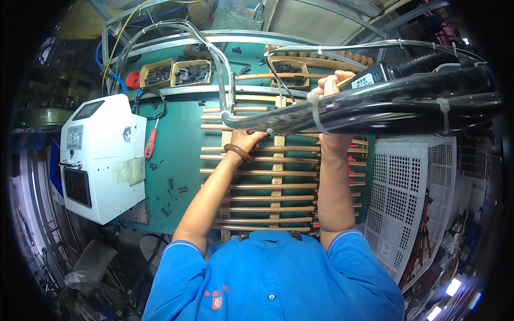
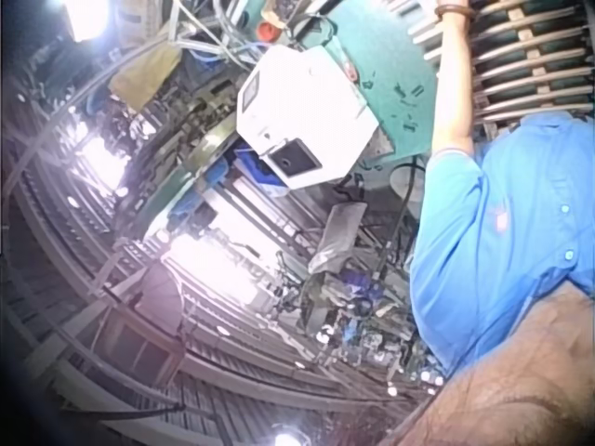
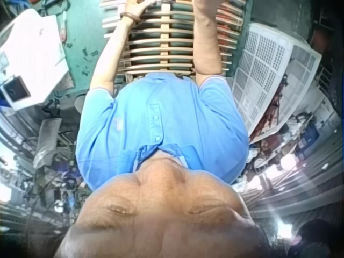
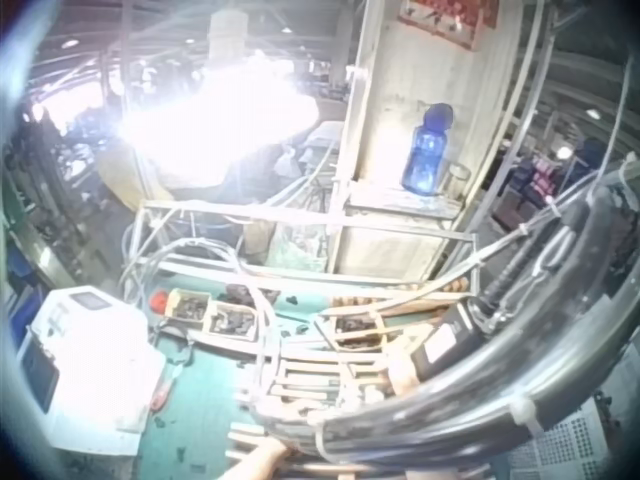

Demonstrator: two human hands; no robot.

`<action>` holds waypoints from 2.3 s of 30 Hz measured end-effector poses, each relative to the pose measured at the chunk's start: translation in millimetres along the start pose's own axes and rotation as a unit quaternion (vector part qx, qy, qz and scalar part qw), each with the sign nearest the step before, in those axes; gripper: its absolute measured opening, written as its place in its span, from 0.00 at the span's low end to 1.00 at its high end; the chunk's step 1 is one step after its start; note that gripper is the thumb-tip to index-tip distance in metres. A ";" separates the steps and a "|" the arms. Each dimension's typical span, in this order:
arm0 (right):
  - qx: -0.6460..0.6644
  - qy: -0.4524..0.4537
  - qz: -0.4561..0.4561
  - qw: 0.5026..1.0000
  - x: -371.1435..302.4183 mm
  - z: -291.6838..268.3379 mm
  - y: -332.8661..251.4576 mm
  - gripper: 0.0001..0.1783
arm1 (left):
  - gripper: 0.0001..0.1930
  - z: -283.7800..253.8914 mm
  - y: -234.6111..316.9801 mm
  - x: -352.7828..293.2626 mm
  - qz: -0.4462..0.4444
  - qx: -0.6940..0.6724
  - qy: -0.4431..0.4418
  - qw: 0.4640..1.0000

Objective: The person uses a handheld power tool to process multiple cylindrical rods arranged in a wooden jig. They remove the rods, place them into a white basket, and then reload the jig with new rods from the basket to continue the process.

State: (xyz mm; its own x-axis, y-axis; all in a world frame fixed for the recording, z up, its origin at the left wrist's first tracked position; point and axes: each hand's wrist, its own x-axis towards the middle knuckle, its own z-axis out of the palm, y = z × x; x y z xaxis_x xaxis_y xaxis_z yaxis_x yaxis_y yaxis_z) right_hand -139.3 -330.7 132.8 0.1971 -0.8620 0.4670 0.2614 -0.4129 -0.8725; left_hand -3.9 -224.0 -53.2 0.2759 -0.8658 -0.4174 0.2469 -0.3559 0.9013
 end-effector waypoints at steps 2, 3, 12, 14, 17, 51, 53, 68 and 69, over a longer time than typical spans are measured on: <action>-0.021 0.005 -0.014 1.000 0.1 2.2 -0.2 0.15 | 0.10 -10.1 -1.1 -2.4 -0.037 -0.005 -0.077 0.996; -0.031 0.013 -0.022 0.999 0.1 1.5 -0.6 0.15 | 0.09 -13.7 14.6 -12.1 -0.053 -0.013 -0.140 0.989; -0.022 0.065 -0.018 0.997 -7.2 -8.6 11.3 0.16 | 0.12 14.0 22.3 -219.8 -0.281 -0.088 -0.514 0.806; -0.029 0.029 -0.028 0.999 -3.1 -8.5 5.9 0.17 | 0.16 12.5 17.4 -233.4 -0.062 -0.028 -0.451 0.890; -0.020 0.017 -0.015 1.000 -1.3 -2.3 -10.7 0.21 | 0.20 4.9 43.7 -236.7 0.033 0.037 -0.483 0.874; -0.044 0.074 0.038 0.996 -9.8 34.5 6.1 0.12 | 0.16 0.8 -15.9 33.6 0.172 0.185 -0.032 0.967; -0.038 0.069 0.034 0.996 -13.3 37.3 13.9 0.12 | 0.16 -2.5 -36.0 41.7 0.165 0.183 -0.027 0.969; -0.005 0.108 0.108 0.988 -22.0 38.6 25.3 0.13 | 0.14 0.9 11.9 24.2 0.118 0.411 -0.038 0.903; -0.004 0.102 0.103 0.989 -21.5 38.3 25.2 0.13 | 0.14 -0.6 10.2 22.2 0.162 0.448 -0.047 0.878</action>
State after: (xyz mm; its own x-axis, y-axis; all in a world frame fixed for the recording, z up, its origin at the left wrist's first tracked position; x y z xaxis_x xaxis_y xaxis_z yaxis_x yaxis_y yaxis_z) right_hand -100.8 -311.4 106.3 0.0511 -0.9693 0.2406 0.2275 -0.2233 -0.9478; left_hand 5.3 -246.7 -53.4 0.1087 -0.9829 -0.1488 -0.6711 -0.1830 0.7184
